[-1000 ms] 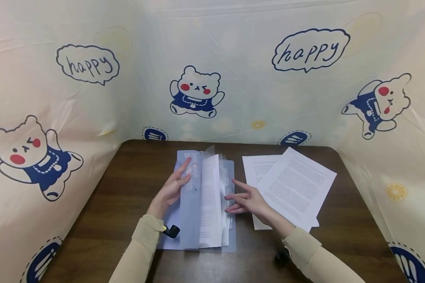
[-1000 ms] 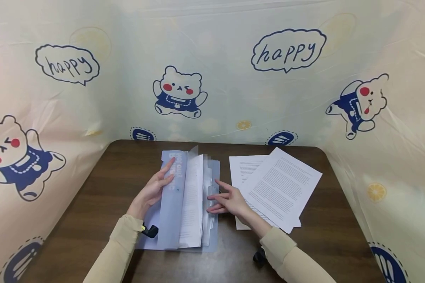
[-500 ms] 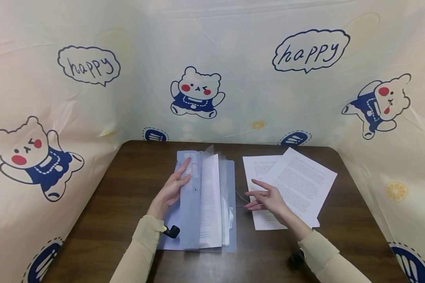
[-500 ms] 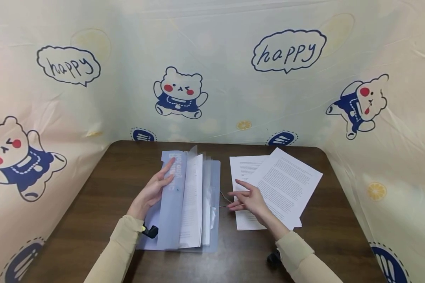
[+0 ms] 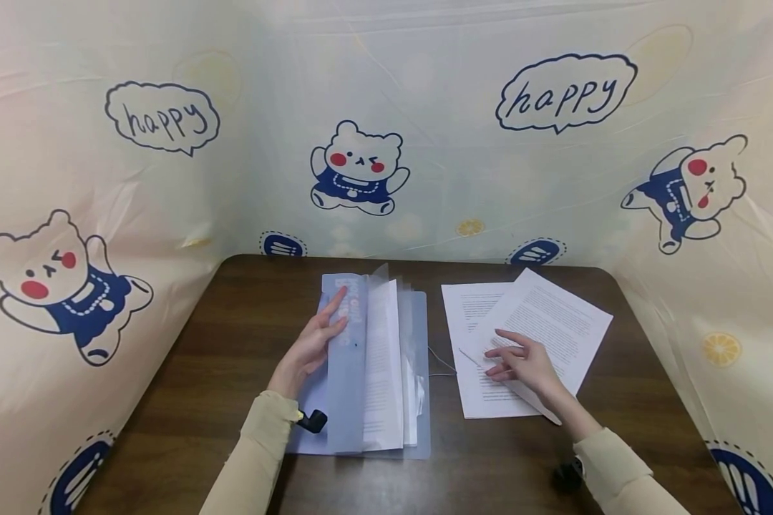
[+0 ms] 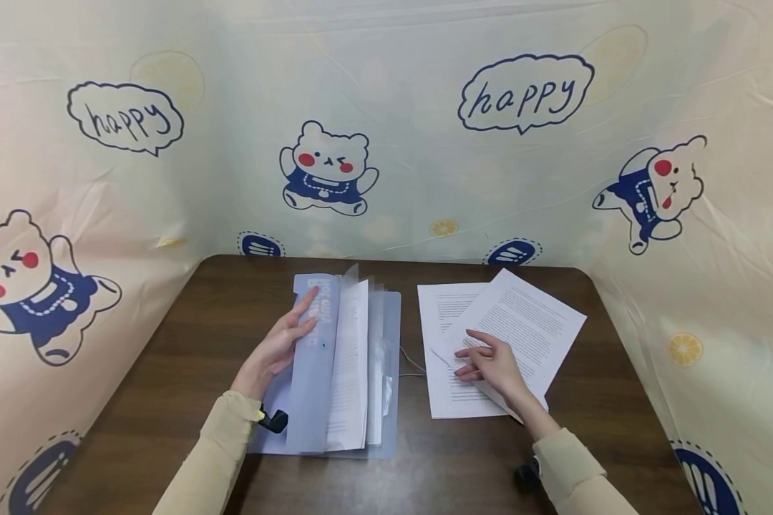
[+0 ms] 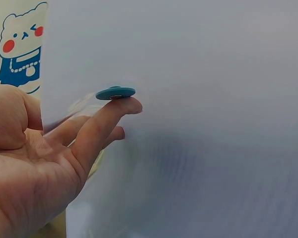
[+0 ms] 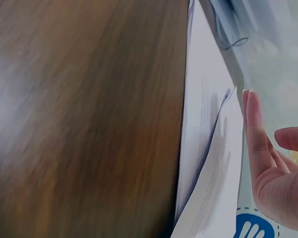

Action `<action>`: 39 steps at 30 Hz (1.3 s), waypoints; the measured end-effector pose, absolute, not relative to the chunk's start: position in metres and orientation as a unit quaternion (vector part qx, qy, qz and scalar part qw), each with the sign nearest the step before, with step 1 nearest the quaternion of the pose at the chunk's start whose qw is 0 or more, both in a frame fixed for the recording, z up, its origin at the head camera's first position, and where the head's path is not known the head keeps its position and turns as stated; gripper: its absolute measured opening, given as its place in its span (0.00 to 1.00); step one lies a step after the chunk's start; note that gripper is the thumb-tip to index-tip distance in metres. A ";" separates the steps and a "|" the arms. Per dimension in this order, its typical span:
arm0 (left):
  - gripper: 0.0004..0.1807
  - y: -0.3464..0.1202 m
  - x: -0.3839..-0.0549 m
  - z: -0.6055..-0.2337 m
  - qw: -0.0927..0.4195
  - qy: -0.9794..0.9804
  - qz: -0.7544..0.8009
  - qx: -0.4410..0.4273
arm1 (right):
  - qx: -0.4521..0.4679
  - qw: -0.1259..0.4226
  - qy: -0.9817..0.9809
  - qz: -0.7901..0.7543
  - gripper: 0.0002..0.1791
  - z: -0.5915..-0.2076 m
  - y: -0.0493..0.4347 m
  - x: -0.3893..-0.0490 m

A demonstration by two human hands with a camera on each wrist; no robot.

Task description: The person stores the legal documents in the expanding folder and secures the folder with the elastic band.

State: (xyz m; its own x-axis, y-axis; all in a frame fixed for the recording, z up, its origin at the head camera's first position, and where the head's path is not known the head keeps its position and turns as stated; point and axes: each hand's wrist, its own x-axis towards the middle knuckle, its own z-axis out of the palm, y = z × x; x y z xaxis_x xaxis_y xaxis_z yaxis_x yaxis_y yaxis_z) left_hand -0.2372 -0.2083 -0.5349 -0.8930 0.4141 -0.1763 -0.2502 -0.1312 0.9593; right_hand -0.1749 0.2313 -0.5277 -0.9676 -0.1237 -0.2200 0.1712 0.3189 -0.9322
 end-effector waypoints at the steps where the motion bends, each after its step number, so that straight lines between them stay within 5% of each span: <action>1: 0.39 -0.208 -0.237 -0.535 0.222 0.621 0.749 0.065 | 0.014 0.121 0.806 -0.579 0.31 -0.529 0.234 -0.174; 11: 0.39 -0.207 -0.237 -0.535 0.220 0.624 0.747 0.065 | -0.001 0.079 0.833 -0.548 0.26 -0.534 0.252 -0.171; 18: 0.39 -0.207 -0.237 -0.535 0.223 0.621 0.749 0.063 | -0.008 -0.028 0.901 -0.434 0.20 -0.540 0.259 -0.173; 28: 0.39 -0.207 -0.237 -0.535 0.222 0.626 0.745 0.059 | -0.007 -0.091 0.928 -0.361 0.31 -0.553 0.280 -0.182; 39: 0.38 -0.203 -0.238 -0.534 0.219 0.636 0.738 0.052 | 0.010 -0.100 0.939 -0.329 0.33 -0.563 0.302 -0.191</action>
State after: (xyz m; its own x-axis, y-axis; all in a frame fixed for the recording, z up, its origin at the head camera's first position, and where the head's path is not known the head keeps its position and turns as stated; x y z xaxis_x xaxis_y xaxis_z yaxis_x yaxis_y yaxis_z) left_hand -0.2375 -0.2034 -0.5340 -0.8988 0.3895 -0.2013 -0.2564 -0.0946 0.9619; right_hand -0.1909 0.3021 -0.5634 -0.9796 0.0851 0.1819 -0.0471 0.7832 -0.6199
